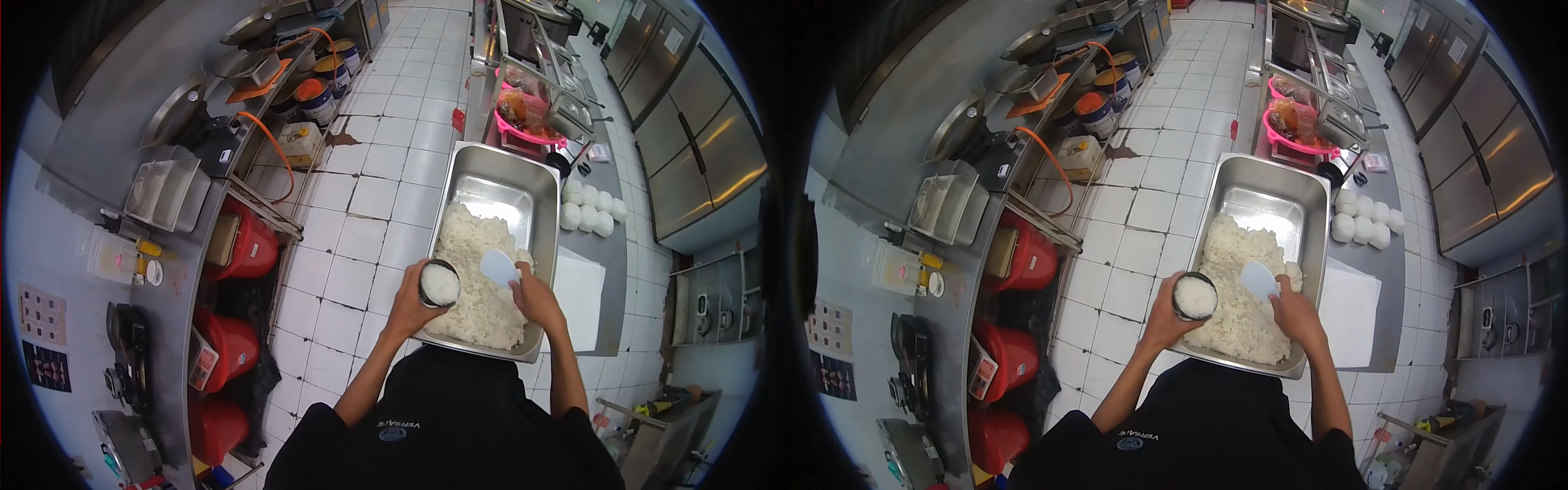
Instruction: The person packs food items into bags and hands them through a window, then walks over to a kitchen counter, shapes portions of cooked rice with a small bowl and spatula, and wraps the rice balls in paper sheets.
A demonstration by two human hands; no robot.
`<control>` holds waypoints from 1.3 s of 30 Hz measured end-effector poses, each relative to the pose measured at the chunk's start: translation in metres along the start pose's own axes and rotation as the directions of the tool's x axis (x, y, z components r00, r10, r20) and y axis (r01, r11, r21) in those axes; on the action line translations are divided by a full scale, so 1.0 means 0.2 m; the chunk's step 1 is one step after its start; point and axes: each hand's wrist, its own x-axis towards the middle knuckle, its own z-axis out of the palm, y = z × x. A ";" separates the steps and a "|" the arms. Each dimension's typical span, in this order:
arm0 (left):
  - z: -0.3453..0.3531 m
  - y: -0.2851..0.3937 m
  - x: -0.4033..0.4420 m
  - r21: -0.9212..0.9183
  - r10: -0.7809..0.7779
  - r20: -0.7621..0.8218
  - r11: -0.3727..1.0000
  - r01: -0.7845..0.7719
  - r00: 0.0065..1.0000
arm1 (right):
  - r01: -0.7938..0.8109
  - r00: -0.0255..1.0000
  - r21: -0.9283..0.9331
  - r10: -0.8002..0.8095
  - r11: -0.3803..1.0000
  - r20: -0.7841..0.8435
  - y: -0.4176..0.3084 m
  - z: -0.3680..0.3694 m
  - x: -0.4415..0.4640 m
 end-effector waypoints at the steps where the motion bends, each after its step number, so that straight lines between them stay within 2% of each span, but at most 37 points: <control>1: 0.00 -0.02 -0.01 -0.015 -0.003 -0.065 1.000 0.002 0.998 | 0.005 0.998 -0.267 0.014 0.964 0.067 0.06 0.04 0.08; 3: 0.01 -0.06 -0.02 -0.029 -0.044 -0.089 0.999 0.042 0.995 | -0.017 0.994 -0.394 -0.026 0.919 -0.103 0.10 0.17 0.23; 5: 0.05 -0.10 -0.03 -0.132 -0.106 -0.162 0.988 0.085 0.981 | 0.024 0.978 -0.416 -0.108 0.909 -0.180 0.13 0.33 0.35; 7: 0.06 -0.09 -0.09 -0.210 -0.188 -0.216 0.967 0.143 0.958 | 0.189 0.982 -0.444 -0.170 0.876 0.084 0.11 0.56 0.36; 9: 0.06 -0.10 -0.14 -0.162 -0.138 -0.289 0.982 0.094 0.947 | 0.210 0.977 -0.429 -0.180 0.878 0.111 0.02 0.68 0.23; 11: 0.09 -0.18 -0.19 -0.249 -0.147 -0.402 0.967 0.047 0.904 | 0.206 0.971 -0.462 -0.123 0.862 0.204 -0.06 0.65 0.20; 12: 0.12 -0.24 -0.22 -0.318 -0.191 -0.409 0.947 0.057 0.892 | 0.223 0.968 -0.422 -0.151 0.878 0.198 -0.05 0.66 0.19; 13: 0.13 -0.22 -0.24 -0.337 -0.243 -0.388 0.935 0.108 0.889 | 0.264 0.951 -0.391 -0.170 0.882 0.259 -0.04 0.62 0.19; 15: 0.17 -0.21 -0.23 -0.327 -0.211 -0.439 0.943 0.064 0.873 | 0.234 0.919 -0.365 -0.082 0.901 0.386 -0.07 0.54 0.17; 18: 0.20 -0.19 -0.22 -0.351 -0.203 -0.482 0.936 0.025 0.853 | 0.226 0.878 -0.274 -0.074 0.935 0.472 -0.05 0.50 0.13; 19: 0.20 -0.19 -0.24 -0.347 -0.212 -0.483 0.937 0.036 0.850 | 0.231 0.872 -0.268 -0.077 0.936 0.483 -0.01 0.52 0.12; 21: 0.20 -0.21 -0.22 -0.367 -0.223 -0.472 0.929 0.039 0.853 | 0.290 0.824 -0.140 -0.172 0.947 0.539 0.04 0.55 0.15; 25: 0.19 -0.22 -0.22 -0.351 -0.198 -0.448 0.936 0.032 0.872 | 0.224 0.859 -0.137 -0.129 0.965 0.495 0.00 0.59 0.08; 27: 0.18 -0.22 -0.23 -0.330 -0.205 -0.445 0.943 0.053 0.872 | 0.136 0.882 -0.099 -0.076 0.986 0.464 -0.03 0.57 0.01; 32: 0.18 -0.21 -0.22 -0.375 -0.216 -0.424 0.926 0.046 0.880 | 0.133 0.887 -0.041 -0.100 0.990 0.451 -0.01 0.50 -0.01; 34: 0.17 -0.20 -0.21 -0.424 -0.230 -0.381 0.904 0.052 0.896 | 0.181 0.873 0.171 -0.238 0.969 0.426 0.06 0.52 0.01; 35: 0.16 -0.20 -0.21 -0.425 -0.229 -0.379 0.904 0.051 0.897 | 0.179 0.874 0.170 -0.236 0.969 0.424 0.10 0.52 0.01; 37: 0.13 -0.18 -0.20 -0.421 -0.222 -0.311 0.904 0.075 0.924 | 0.102 0.874 0.363 -0.258 0.926 0.411 0.11 0.49 0.00; 38: 0.11 -0.17 -0.20 -0.424 -0.219 -0.306 0.903 0.074 0.926 | 0.099 0.878 0.361 -0.253 0.927 0.408 0.12 0.47 -0.01; 39: 0.07 -0.13 -0.19 -0.386 -0.201 -0.302 0.920 0.073 0.932 | 0.022 0.880 0.363 -0.190 0.932 0.436 0.11 0.42 -0.02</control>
